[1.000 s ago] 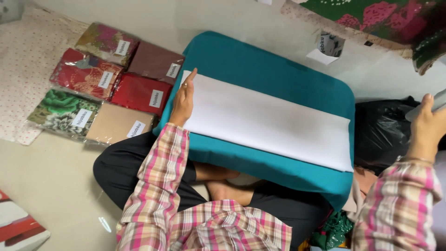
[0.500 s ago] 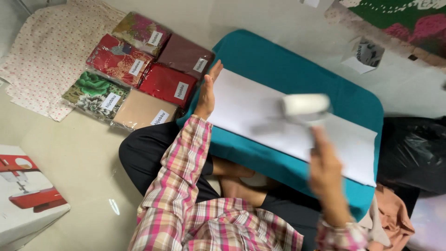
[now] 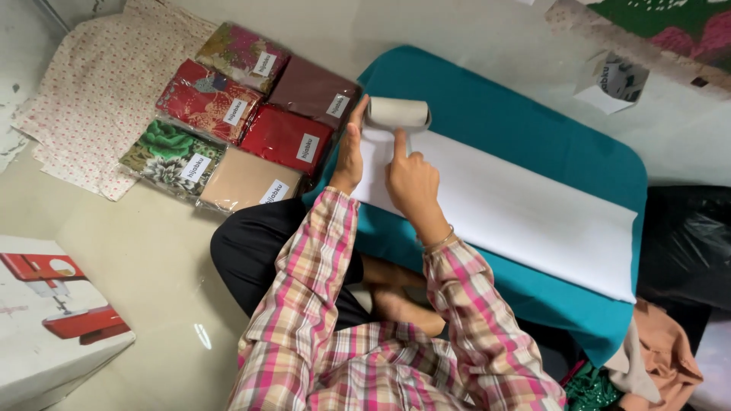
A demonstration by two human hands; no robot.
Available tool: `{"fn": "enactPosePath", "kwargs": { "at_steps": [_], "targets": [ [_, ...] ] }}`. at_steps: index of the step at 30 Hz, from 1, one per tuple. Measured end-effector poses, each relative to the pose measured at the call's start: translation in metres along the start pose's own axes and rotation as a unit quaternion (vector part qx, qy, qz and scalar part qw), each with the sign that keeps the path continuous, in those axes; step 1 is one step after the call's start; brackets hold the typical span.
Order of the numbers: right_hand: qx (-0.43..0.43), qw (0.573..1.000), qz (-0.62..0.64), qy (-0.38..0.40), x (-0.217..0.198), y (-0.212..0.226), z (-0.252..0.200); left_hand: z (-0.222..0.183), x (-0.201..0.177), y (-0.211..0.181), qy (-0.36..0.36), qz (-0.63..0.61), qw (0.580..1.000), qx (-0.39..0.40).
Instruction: Cleaning a textile item with a lint roller, folding it, and placing it into a plastic packaging bag.
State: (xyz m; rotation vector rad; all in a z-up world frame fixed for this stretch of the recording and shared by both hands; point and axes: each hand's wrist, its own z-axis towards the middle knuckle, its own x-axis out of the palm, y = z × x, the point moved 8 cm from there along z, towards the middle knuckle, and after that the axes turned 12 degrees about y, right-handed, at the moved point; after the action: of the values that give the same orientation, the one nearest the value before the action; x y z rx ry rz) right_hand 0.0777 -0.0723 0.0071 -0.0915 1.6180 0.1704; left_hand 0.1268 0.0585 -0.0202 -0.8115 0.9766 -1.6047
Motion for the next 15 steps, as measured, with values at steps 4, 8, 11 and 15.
{"fn": "enactPosePath", "kwargs": {
  "at_steps": [4,8,11,15],
  "targets": [
    [-0.002,1.000,-0.013,0.020,-0.015,0.008,-0.049,-0.003,0.004,-0.003,0.014,0.018,1.000,0.002],
    [-0.006,0.994,-0.050,0.097,-0.028,0.028,-0.145,-0.004,0.010,-0.001,0.038,0.017,0.999,-0.014],
    [0.000,0.992,-0.090,0.084,-0.017,0.035,-0.183,-0.007,0.011,0.000,0.048,0.026,0.998,-0.028],
    [-0.003,0.994,-0.041,0.100,-0.011,0.018,-0.116,-0.006,0.015,-0.013,0.053,0.050,0.997,-0.030]
  ]
}}
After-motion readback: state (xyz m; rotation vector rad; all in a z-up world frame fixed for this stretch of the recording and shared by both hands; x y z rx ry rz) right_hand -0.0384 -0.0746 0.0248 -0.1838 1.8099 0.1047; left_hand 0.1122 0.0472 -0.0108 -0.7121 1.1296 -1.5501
